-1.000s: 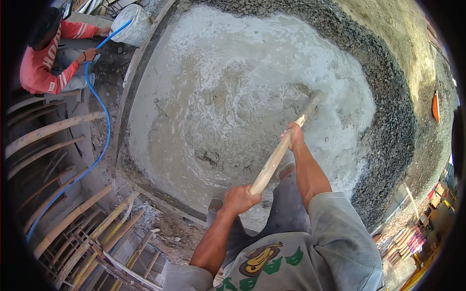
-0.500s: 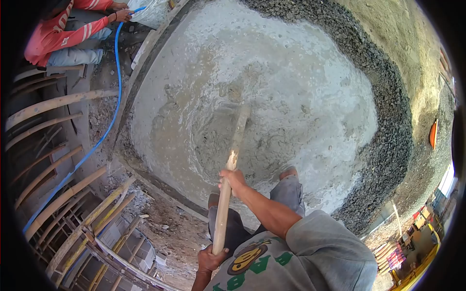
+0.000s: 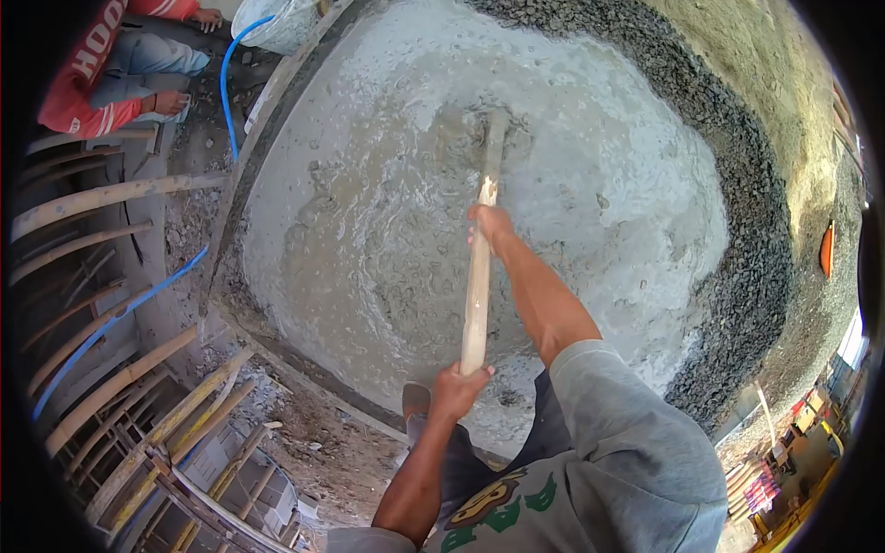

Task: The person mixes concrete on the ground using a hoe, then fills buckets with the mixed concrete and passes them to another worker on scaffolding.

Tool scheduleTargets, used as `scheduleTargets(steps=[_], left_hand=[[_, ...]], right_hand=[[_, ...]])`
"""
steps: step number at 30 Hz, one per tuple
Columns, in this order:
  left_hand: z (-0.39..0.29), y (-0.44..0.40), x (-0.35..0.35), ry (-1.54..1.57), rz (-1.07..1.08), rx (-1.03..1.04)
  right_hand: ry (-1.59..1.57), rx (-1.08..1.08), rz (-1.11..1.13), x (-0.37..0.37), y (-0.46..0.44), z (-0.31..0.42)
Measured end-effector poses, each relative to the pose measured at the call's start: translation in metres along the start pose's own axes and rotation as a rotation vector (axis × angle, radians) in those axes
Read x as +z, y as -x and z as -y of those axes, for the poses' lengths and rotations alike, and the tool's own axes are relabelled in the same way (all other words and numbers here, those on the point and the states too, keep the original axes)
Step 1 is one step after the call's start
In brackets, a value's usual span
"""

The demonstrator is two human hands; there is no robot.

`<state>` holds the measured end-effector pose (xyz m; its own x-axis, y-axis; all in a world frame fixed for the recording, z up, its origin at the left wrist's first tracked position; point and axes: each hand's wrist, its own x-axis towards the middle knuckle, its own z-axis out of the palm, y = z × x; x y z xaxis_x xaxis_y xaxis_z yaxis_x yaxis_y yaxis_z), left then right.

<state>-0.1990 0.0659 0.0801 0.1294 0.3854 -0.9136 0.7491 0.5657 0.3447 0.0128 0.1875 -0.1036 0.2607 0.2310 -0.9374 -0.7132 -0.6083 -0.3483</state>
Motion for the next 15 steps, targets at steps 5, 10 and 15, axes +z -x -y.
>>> scheduleTargets(steps=[5,10,15], left_hand=[[0.065,0.114,0.026,0.244,0.074,-0.307],[0.08,0.177,0.038,-0.1,0.062,-0.339],[0.088,0.16,0.049,-0.485,0.104,0.003]], right_hand=[[0.118,0.16,0.07,-0.031,0.075,-0.12],[-0.111,0.343,0.018,-0.089,0.127,-0.166],[-0.367,0.303,-0.033,-0.168,0.154,-0.111]])
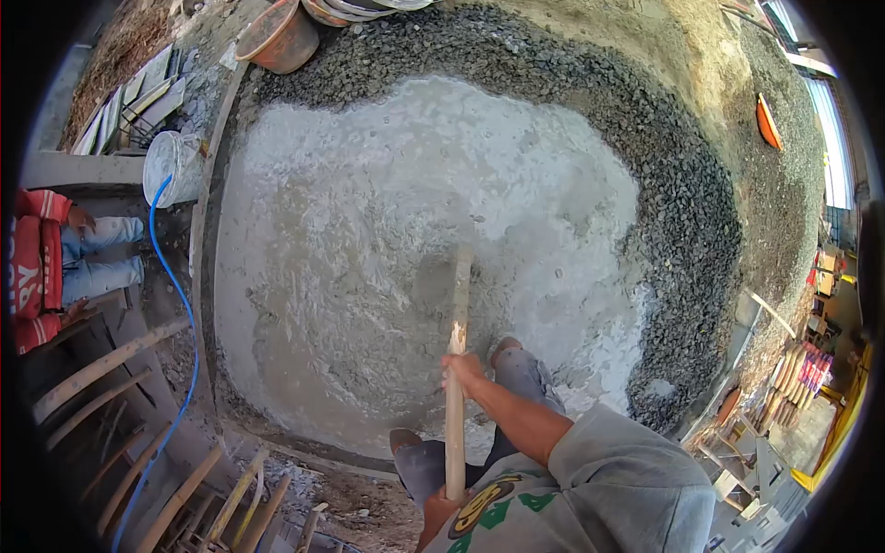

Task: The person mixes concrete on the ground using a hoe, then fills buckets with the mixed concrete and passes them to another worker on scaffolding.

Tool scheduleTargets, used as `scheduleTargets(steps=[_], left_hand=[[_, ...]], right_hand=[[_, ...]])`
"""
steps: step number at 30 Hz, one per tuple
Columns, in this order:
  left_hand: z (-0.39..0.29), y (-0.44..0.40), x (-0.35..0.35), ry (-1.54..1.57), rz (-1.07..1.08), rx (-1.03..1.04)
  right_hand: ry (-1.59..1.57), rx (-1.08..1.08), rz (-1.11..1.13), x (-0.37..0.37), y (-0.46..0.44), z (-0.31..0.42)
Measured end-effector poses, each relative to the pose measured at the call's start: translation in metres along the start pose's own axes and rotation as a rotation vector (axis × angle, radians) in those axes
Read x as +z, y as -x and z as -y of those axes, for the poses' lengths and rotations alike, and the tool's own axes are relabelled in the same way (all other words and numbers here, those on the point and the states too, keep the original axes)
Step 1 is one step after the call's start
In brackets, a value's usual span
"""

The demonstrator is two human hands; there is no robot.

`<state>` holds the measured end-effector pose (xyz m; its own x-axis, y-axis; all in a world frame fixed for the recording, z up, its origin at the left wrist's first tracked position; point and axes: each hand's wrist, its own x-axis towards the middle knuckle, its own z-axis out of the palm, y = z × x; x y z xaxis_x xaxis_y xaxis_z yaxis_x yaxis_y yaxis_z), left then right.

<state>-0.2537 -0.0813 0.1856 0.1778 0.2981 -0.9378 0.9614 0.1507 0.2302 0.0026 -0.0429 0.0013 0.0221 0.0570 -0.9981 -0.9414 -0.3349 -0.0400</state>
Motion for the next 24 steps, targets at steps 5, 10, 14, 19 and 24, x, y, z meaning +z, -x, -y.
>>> scheduleTargets(steps=[5,10,14,19,24], left_hand=[[-0.129,-0.074,-0.02,-0.409,0.012,0.24],[-0.284,-0.129,0.0,-0.521,0.094,0.527],[-0.369,-0.17,0.031,-0.592,0.148,0.64],[-0.382,-0.168,0.039,-0.724,0.171,0.514],[-0.253,-0.11,-0.007,-0.71,0.008,0.248]], right_hand=[[-0.284,-0.338,0.002,-0.064,0.016,0.132],[-0.479,-0.605,-0.145,-0.175,0.025,0.256],[-0.649,-0.637,-0.197,-0.261,-0.003,0.306],[-0.784,-0.333,-0.207,-0.283,-0.082,0.254],[-0.585,-0.081,-0.181,-0.166,-0.082,0.133]])
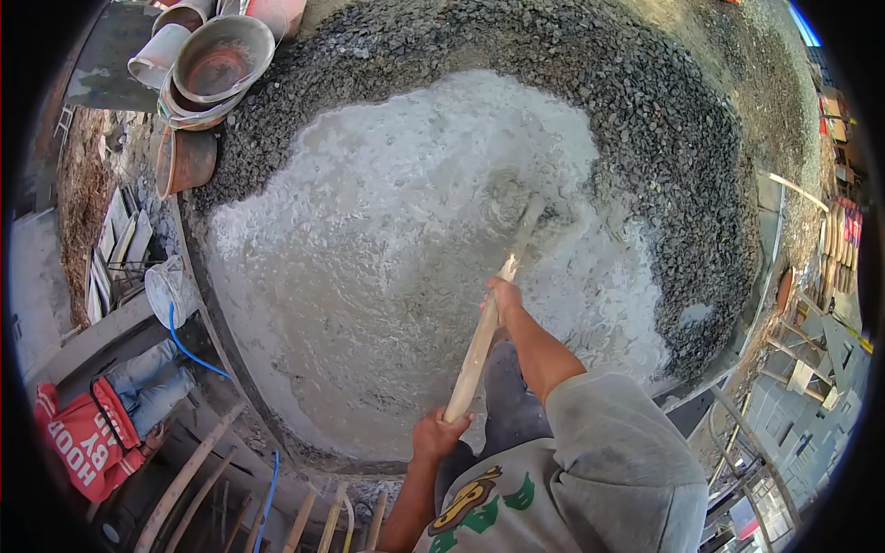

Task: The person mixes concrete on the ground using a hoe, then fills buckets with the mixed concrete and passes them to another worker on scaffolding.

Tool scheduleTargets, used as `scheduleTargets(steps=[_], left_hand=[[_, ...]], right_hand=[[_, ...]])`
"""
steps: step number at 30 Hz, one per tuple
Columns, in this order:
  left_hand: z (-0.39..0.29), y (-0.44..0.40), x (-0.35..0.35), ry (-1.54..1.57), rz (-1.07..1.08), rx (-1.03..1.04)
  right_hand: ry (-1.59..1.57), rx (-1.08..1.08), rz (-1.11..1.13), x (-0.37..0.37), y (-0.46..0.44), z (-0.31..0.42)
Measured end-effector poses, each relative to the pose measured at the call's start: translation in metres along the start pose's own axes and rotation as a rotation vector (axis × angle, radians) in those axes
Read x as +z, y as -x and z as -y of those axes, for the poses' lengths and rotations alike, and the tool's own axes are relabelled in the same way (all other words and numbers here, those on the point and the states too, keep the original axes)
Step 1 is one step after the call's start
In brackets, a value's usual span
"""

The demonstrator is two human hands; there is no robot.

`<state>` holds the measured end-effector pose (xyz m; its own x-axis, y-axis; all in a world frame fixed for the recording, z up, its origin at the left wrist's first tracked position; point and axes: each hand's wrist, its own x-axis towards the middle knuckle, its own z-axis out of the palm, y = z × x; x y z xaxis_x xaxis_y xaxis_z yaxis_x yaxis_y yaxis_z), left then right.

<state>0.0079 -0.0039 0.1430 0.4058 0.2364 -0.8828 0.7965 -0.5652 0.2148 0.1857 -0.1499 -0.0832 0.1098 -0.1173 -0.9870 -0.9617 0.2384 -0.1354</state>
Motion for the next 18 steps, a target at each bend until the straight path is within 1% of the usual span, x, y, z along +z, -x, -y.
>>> scheduleTargets(steps=[1,3,5,7,9,11,12,13,14,16,17,18], left_hand=[[0.014,0.02,-0.002,0.054,0.0,-0.082],[0.041,0.054,-0.015,0.094,-0.029,-0.134],[0.082,0.08,-0.018,-0.012,-0.086,-0.168],[0.104,0.112,-0.019,-0.127,-0.189,-0.128],[0.132,0.129,-0.013,-0.099,-0.161,-0.14],[0.176,0.126,0.002,-0.002,-0.151,-0.075],[0.187,0.124,0.003,0.045,-0.145,-0.048],[0.166,0.115,-0.006,-0.066,-0.13,-0.041],[0.123,0.098,-0.022,-0.177,-0.115,-0.032],[0.055,0.061,-0.047,-0.266,-0.09,0.087],[0.031,0.038,-0.05,-0.323,-0.117,0.201],[0.01,0.012,-0.05,-0.377,-0.144,0.311]], right_hand=[[0.007,0.038,0.017,0.013,0.011,-0.021],[0.016,0.091,0.064,0.033,0.035,-0.063],[0.033,0.132,0.114,0.051,0.07,-0.083],[0.035,0.161,0.164,0.062,0.109,-0.092],[0.016,0.15,0.237,0.062,0.127,-0.1],[0.012,0.136,0.32,0.062,0.143,-0.097],[-0.024,0.142,0.35,0.058,0.156,-0.077],[-0.09,0.087,0.341,0.055,0.155,-0.061],[-0.157,0.031,0.329,0.053,0.153,-0.044],[-0.257,-0.099,0.312,0.04,0.138,-0.002],[-0.289,-0.173,0.309,0.029,0.127,0.026],[-0.288,-0.243,0.275,0.014,0.134,0.066]])
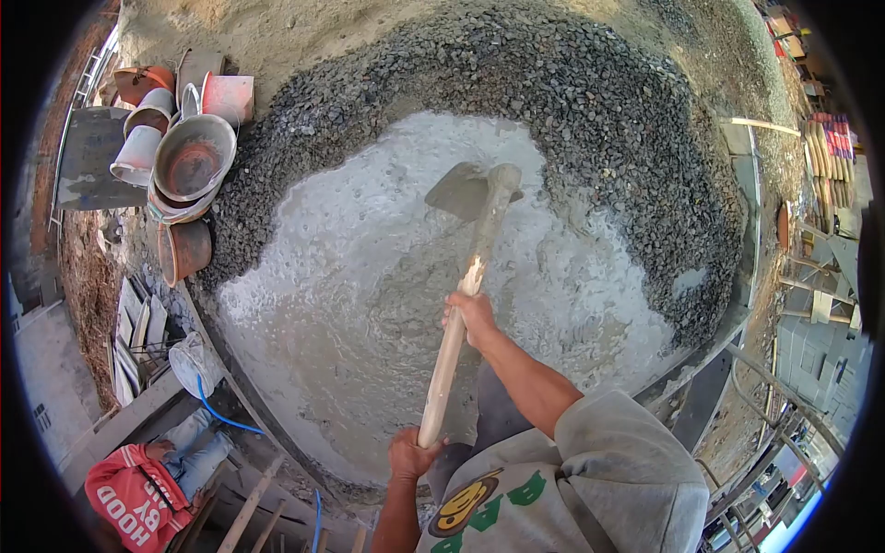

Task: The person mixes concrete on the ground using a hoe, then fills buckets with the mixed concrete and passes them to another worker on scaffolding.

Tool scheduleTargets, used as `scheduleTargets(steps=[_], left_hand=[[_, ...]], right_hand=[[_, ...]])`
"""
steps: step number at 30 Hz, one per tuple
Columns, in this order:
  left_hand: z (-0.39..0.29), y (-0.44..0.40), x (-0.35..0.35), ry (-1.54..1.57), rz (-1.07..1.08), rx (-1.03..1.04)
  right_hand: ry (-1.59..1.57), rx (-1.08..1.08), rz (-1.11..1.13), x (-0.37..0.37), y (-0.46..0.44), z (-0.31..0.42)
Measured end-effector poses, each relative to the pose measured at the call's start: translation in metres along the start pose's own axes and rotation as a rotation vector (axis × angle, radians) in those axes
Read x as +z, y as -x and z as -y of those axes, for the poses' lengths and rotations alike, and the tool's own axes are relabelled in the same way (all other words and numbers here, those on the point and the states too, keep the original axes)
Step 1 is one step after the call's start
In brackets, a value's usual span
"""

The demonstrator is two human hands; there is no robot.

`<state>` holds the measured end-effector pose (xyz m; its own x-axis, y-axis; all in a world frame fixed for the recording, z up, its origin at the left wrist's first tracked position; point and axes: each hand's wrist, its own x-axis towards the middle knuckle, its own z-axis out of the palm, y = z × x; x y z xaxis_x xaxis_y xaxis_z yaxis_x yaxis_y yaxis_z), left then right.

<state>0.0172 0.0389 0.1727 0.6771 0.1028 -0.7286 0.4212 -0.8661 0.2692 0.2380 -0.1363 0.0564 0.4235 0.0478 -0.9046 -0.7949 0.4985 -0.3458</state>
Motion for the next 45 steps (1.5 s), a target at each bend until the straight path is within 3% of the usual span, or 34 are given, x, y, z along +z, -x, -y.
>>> scheduleTargets(steps=[1,4,9,10,12,15,21,25,35,39,42,45], left_hand=[[-0.019,-0.029,-0.009,0.03,-0.034,0.106],[-0.105,-0.089,-0.061,0.288,0.156,0.166],[-0.166,-0.105,-0.079,0.739,-0.062,0.404],[-0.165,-0.102,-0.083,0.659,-0.043,0.36],[-0.142,-0.092,-0.098,0.487,0.0,0.262],[-0.086,-0.077,-0.102,0.418,-0.101,0.133],[0.007,-0.044,-0.135,0.514,-0.518,-0.047],[0.044,-0.014,-0.137,0.711,-0.746,-0.139],[0.135,0.014,-0.016,0.866,-0.756,-0.482],[0.143,-0.002,-0.03,0.998,-0.698,-0.504],[0.162,-0.034,-0.039,0.971,-0.813,-0.453],[0.138,-0.042,-0.086,1.011,-0.78,-0.435]], right_hand=[[-0.03,-0.104,-0.032,-0.006,-0.005,0.036],[-0.124,-0.346,-0.092,-0.038,-0.015,0.127],[-0.125,-0.359,-0.16,-0.099,0.003,0.2],[-0.116,-0.336,-0.138,-0.109,0.011,0.206],[-0.132,-0.289,-0.106,-0.133,0.03,0.21],[-0.254,-0.286,-0.079,-0.179,0.054,0.228],[-0.282,-0.464,-0.136,-0.2,0.115,0.244],[-0.241,-0.403,-0.243,-0.199,0.122,0.259],[0.051,-0.475,-0.315,-0.162,0.133,0.244],[0.071,-0.511,-0.398,-0.147,0.137,0.237],[0.066,-0.537,-0.436,-0.152,0.138,0.234],[0.105,-0.589,-0.553,-0.149,0.143,0.233]])
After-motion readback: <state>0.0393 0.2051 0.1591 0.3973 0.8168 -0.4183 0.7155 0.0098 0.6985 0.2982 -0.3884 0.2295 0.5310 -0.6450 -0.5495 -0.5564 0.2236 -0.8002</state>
